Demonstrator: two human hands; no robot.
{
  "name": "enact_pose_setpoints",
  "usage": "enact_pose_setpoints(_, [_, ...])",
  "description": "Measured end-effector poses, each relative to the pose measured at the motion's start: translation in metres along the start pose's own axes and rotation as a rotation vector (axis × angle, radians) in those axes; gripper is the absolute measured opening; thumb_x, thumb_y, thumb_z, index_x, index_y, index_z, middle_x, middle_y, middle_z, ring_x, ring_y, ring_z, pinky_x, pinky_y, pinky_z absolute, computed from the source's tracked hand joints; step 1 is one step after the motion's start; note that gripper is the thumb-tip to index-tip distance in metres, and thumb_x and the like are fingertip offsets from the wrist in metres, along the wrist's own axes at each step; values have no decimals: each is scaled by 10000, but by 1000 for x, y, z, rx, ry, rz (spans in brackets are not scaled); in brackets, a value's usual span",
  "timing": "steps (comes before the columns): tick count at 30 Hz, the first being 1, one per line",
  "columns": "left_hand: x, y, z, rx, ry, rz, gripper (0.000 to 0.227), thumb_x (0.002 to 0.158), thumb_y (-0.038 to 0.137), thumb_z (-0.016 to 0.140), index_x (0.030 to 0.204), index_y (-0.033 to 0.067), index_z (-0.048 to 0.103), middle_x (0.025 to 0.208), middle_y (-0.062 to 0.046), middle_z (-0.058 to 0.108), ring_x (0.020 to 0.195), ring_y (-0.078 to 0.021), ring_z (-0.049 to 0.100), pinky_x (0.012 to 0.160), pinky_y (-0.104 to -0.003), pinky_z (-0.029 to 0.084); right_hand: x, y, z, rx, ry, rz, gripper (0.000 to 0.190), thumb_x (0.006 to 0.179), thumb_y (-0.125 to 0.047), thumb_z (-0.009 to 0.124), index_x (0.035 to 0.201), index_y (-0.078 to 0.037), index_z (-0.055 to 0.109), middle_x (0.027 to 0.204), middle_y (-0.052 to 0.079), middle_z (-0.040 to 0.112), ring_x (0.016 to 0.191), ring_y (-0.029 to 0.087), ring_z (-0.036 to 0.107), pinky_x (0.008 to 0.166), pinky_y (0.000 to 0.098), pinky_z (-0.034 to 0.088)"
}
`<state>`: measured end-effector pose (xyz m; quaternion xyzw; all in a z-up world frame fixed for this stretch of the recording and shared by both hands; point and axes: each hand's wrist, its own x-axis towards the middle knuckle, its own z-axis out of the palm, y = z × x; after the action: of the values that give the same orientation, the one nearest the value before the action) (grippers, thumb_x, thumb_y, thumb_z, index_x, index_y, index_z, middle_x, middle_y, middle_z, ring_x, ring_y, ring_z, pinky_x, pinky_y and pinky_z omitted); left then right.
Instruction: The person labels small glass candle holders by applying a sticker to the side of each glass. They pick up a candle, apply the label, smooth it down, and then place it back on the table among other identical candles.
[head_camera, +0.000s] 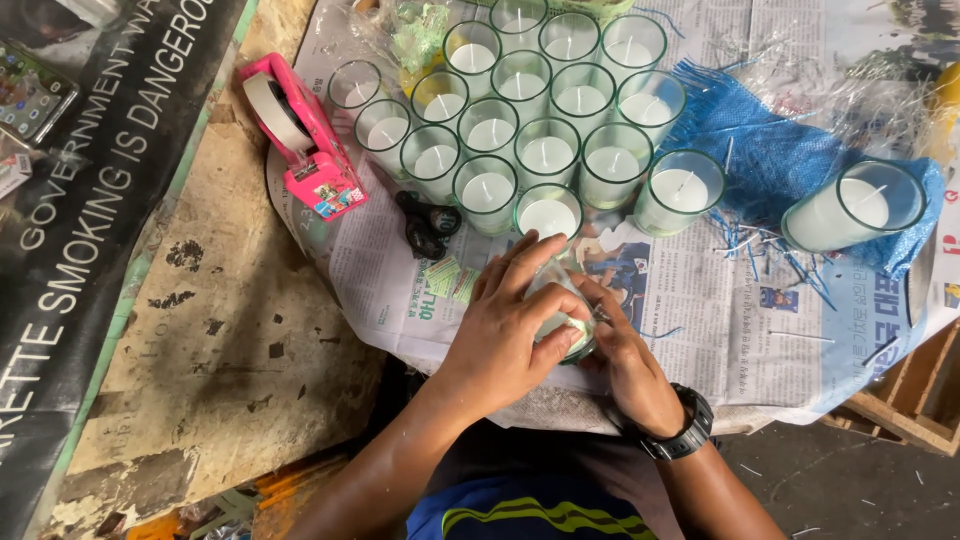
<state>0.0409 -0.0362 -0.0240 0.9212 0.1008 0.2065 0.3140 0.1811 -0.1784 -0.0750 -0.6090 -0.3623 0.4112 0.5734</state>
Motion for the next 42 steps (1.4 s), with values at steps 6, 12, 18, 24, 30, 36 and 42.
enact_pose_setpoints(6, [-3,-1,-1,64,30,34,214,991,152,749,1169,198,639,1687,-111,388,1643,-407,353,1231,-650,384,-4,5,0,68,-74,-88,909,996,-594,568,1689,-79,284,1778,126,318,1652,300,325,1269,485,372])
enact_pose_setpoints(12, [-2,5,1,36,132,54,87,1041,165,668,1115,206,691,1605,-92,485,1445,-339,595,1135,-562,467,-3,8,0,-9,-31,-34,806,1015,-521,546,1687,-141,312,1791,116,316,1641,322,360,1231,516,422])
enact_pose_setpoints(18, [0,-7,7,127,153,59,290,1027,255,634,1313,252,684,1462,-90,600,1293,-393,670,1032,-582,527,-1,19,-3,-66,35,-151,760,1022,-376,571,1656,11,411,1604,332,490,1507,514,429,1188,685,333])
enact_pose_setpoints(24, [18,5,-10,293,122,177,319,980,426,742,1155,160,734,1083,-24,624,1169,-333,662,957,-549,523,-2,23,3,-13,-19,-205,778,988,-191,569,1694,31,327,1126,202,723,1152,270,642,980,494,551])
enact_pose_setpoints(30, [30,-7,7,204,-2,150,207,928,306,767,840,207,608,859,-6,623,958,-335,704,835,-503,526,1,33,3,-49,-40,-215,702,991,-271,647,1602,39,493,1461,278,663,1377,348,577,1071,604,491])
enact_pose_setpoints(36, [34,-1,-6,130,20,173,166,939,293,746,871,237,605,827,12,632,912,-298,720,820,-467,541,0,102,-13,-48,-29,-238,828,907,-290,812,1587,61,496,1492,307,622,1424,432,553,1122,638,455])
enact_pose_setpoints(42, [35,-10,6,199,51,160,214,953,313,715,815,238,569,795,19,592,860,-291,708,778,-452,535,-2,73,-8,-26,-41,-248,851,893,-295,810,1589,65,480,1497,336,600,1423,467,537,1136,664,431])
